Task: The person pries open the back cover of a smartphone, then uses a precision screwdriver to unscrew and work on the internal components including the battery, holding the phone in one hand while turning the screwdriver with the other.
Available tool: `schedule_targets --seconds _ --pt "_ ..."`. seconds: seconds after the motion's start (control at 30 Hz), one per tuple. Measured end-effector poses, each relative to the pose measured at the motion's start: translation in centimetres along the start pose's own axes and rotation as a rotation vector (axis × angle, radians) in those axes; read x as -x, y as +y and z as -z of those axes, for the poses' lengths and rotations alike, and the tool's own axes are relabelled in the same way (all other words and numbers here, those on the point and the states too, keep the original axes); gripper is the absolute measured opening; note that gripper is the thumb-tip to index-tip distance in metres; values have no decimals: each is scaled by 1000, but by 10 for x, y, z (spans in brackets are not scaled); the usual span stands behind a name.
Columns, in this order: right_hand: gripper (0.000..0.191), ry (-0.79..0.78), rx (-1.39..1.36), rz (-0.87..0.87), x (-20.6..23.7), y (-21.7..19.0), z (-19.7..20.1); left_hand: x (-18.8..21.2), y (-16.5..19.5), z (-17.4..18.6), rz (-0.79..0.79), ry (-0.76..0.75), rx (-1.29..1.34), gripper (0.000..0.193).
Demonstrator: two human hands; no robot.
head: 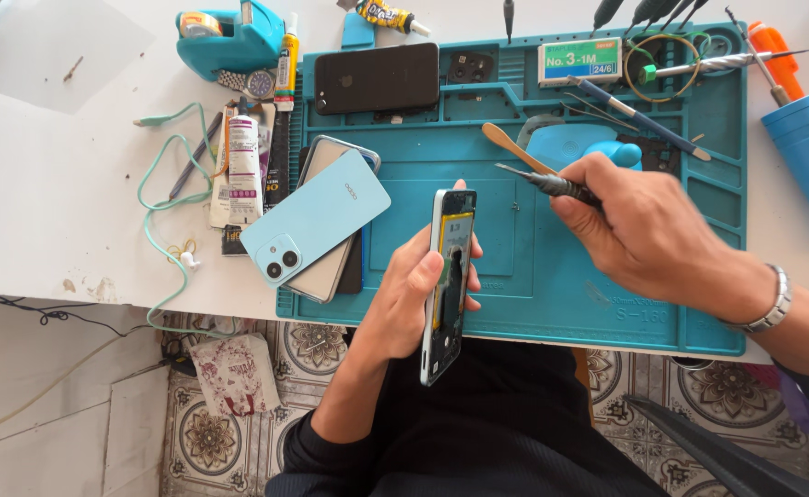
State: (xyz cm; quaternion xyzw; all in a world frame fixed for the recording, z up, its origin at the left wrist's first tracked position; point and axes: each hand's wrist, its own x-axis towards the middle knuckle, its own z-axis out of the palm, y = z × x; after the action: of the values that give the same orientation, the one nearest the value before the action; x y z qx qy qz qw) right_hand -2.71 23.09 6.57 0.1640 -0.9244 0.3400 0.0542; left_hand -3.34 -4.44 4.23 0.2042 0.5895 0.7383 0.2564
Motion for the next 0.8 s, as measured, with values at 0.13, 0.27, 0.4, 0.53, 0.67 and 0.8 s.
schedule_targets --seconds 0.13,0.27,0.4,0.53,0.67,0.8 --pt "21 17 -262 -72 3 -5 -10 2 0 -11 35 -30 76 66" --pt "22 47 -166 -91 4 -10 -18 -2 -2 -26 34 -67 62 68" --pt "21 55 -129 -20 2 -11 -23 -3 0 -28 31 -64 -16 78" --pt "23 62 -87 10 2 -10 -27 -4 1 -27 38 -74 24 79" --pt "22 91 -74 44 3 -8 -29 -4 -2 -25 38 -92 48 76" --pt "23 96 -55 58 3 -5 -30 -2 -2 -23 35 -121 58 73"
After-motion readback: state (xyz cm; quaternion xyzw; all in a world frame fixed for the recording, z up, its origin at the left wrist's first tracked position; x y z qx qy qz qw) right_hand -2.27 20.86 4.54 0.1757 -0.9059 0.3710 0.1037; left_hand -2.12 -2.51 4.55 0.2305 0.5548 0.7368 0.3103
